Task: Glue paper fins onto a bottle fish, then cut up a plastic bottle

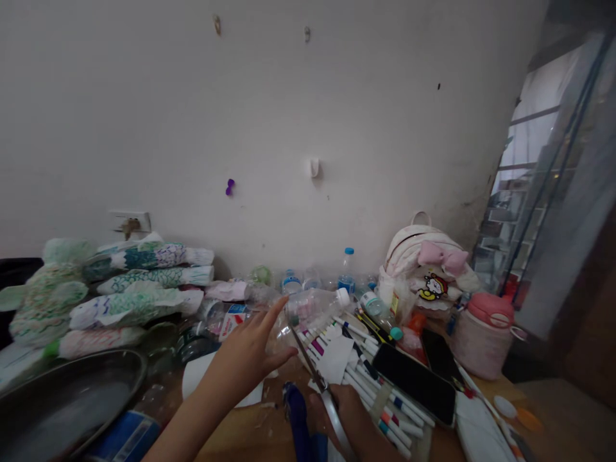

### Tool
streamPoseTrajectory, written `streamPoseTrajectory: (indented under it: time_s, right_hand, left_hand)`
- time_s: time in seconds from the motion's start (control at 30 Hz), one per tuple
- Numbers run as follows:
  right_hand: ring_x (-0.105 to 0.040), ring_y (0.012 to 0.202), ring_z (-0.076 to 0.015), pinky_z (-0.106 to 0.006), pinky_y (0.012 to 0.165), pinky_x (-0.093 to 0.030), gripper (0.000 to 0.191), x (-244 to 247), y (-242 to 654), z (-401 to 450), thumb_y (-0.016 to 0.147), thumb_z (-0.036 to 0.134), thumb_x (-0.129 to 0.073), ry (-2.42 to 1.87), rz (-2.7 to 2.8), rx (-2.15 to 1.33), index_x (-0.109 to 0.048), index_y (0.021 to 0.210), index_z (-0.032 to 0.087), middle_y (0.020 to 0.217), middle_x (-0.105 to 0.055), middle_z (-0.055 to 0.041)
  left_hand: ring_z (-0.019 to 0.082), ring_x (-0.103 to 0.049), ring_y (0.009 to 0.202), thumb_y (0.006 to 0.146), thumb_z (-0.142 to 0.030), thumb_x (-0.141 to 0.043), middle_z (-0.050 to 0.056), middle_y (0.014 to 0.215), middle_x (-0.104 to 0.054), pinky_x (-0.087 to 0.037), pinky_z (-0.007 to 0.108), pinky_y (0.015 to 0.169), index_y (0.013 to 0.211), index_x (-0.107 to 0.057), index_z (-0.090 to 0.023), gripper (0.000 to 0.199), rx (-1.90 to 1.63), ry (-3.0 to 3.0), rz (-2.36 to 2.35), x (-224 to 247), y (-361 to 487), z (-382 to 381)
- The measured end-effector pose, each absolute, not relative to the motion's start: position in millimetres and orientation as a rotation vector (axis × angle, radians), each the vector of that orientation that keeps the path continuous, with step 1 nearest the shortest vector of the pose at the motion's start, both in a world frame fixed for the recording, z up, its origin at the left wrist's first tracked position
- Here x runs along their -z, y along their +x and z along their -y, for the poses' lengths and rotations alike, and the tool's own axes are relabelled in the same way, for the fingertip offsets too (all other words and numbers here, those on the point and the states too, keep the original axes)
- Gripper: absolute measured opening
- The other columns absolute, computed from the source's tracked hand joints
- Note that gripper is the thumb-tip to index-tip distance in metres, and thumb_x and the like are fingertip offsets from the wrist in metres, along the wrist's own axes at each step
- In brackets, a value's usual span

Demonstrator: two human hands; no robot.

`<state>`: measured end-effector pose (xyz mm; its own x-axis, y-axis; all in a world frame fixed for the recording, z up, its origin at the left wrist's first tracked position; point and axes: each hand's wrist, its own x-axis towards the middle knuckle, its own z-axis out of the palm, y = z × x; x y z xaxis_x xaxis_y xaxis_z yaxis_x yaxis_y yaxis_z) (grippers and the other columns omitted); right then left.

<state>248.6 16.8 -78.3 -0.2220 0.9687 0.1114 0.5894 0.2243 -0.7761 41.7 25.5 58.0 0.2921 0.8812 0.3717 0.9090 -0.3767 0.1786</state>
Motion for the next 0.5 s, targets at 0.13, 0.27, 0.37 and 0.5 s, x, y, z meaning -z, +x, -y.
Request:
streamPoseTrajectory:
  time_s: [0.13,0.27,0.37,0.5]
  right_hand:
    - [-0.058,0.06,-0.0145,-0.027,0.058,-0.046,0.041,83.8,247.1,-18.6,0.084,0.051,-0.053,-1.459,1.892,-0.837,-0.062,0.069,0.014,0.063,-0.06,0.0024]
    - [-0.056,0.058,-0.0139,-0.026,0.055,-0.044,0.036,84.8,245.5,-16.4,0.082,0.049,-0.055,-1.466,1.871,-0.843,-0.062,0.071,0.015,0.064,-0.061,0.0019]
    - [-0.057,0.063,-0.018,-0.029,0.059,-0.043,0.025,79.4,248.7,-11.7,0.074,0.042,-0.062,-1.44,1.859,-0.821,-0.065,0.077,0.017,0.068,-0.065,-0.0009]
    - [-0.059,0.07,-0.0228,-0.031,0.064,-0.043,0.02,71.1,253.6,-5.5,0.068,0.036,-0.066,-1.398,1.841,-0.857,-0.067,0.081,0.021,0.072,-0.069,-0.0022]
  left_hand:
    - [0.032,-0.061,0.107,0.081,-0.043,-0.059,0.015,0.121,-0.062,-0.049,0.045,0.087,0.145,-0.021,-0.022,0.078,0.66,-2.467,1.72,-56.3,41.8,-26.3]
    - [0.032,-0.064,0.102,0.08,-0.04,-0.061,0.016,0.118,-0.064,-0.051,0.044,0.084,0.144,-0.025,-0.022,0.076,0.661,-2.455,1.725,-58.7,43.3,-24.7]
    - [0.032,-0.064,0.101,0.079,-0.041,-0.062,0.016,0.119,-0.064,-0.051,0.045,0.083,0.143,-0.027,-0.022,0.075,0.677,-2.449,1.687,-60.7,43.4,-23.2]
    - [0.031,-0.063,0.103,0.08,-0.042,-0.061,0.015,0.12,-0.063,-0.049,0.044,0.084,0.143,-0.026,-0.023,0.074,0.675,-2.437,1.677,-60.6,42.7,-22.7]
